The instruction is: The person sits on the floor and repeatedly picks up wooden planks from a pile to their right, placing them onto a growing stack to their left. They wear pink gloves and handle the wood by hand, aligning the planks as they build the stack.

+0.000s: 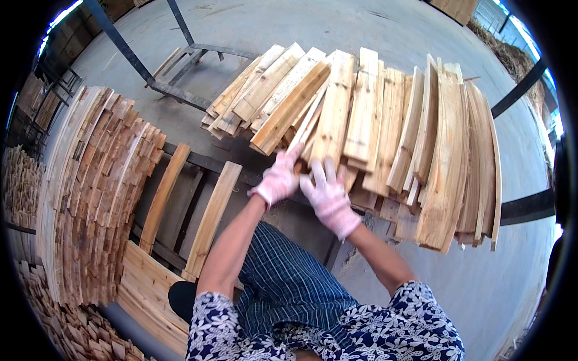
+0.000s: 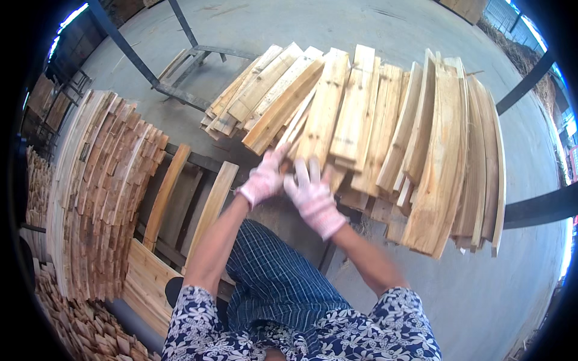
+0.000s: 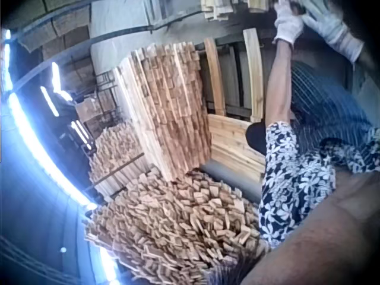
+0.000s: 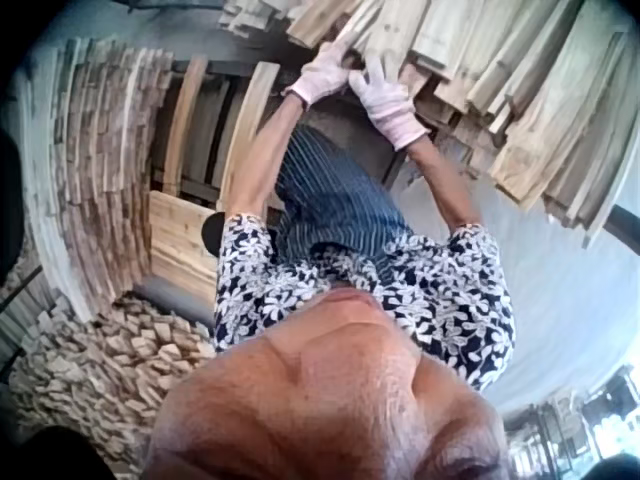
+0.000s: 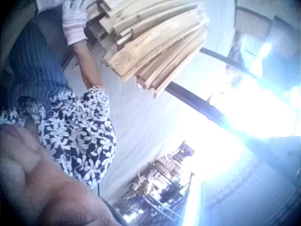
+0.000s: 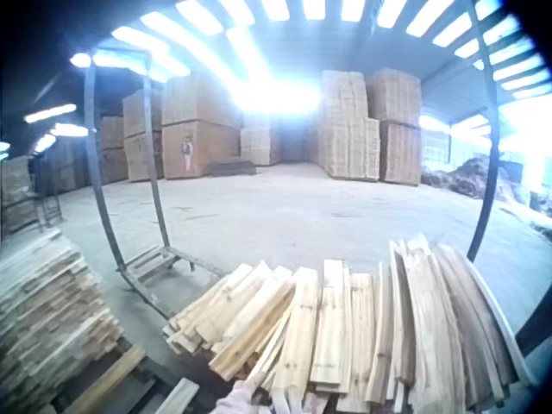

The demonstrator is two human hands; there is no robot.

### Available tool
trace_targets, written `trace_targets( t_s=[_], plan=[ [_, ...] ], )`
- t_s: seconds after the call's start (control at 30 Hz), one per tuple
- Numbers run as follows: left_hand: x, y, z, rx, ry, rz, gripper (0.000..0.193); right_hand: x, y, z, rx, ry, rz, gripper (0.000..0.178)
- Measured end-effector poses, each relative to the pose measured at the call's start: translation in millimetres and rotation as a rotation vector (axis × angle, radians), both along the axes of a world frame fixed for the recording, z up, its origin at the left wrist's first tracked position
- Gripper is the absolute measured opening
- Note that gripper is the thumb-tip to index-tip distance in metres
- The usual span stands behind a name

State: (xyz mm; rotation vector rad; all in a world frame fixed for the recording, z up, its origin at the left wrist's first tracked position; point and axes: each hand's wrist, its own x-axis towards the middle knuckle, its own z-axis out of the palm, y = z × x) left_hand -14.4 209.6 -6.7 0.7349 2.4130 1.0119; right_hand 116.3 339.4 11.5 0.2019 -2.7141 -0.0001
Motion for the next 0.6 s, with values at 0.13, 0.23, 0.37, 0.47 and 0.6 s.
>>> trace_targets(
  t_s=[0.13,0.23,0.37,0.47,0.6],
  plan=[
    [69.2,-45.2,-4.1,0.085,-0.113,0.017,0.098,61.6,-34.6,16.0,-0.099,0.058,0.066,0.035],
    [73.5,-69.0,5.3,0.565,-0.735,0.061,0.108,78.6,-38.8,11.7,-0.131,-0.030,0.120,0.042],
    [50.8,-77.5,0.1,0.695,-1.160,0.174,0.111,88.8,-3.1,63.4,-0.654,-0.199,0.274,0.047],
    [33.8,-47.2,-23.4,0.613,-1.077,0.160,0.068,148.6,34.2,62.5,-0.485,0.177,-0.229,0.048],
    [23.2,-7.7,-12.2,0.360,-1.134,0.278,0.065,163.3,60.3,2.6,-0.961,0.044,-0.746,0.061]
  ],
)
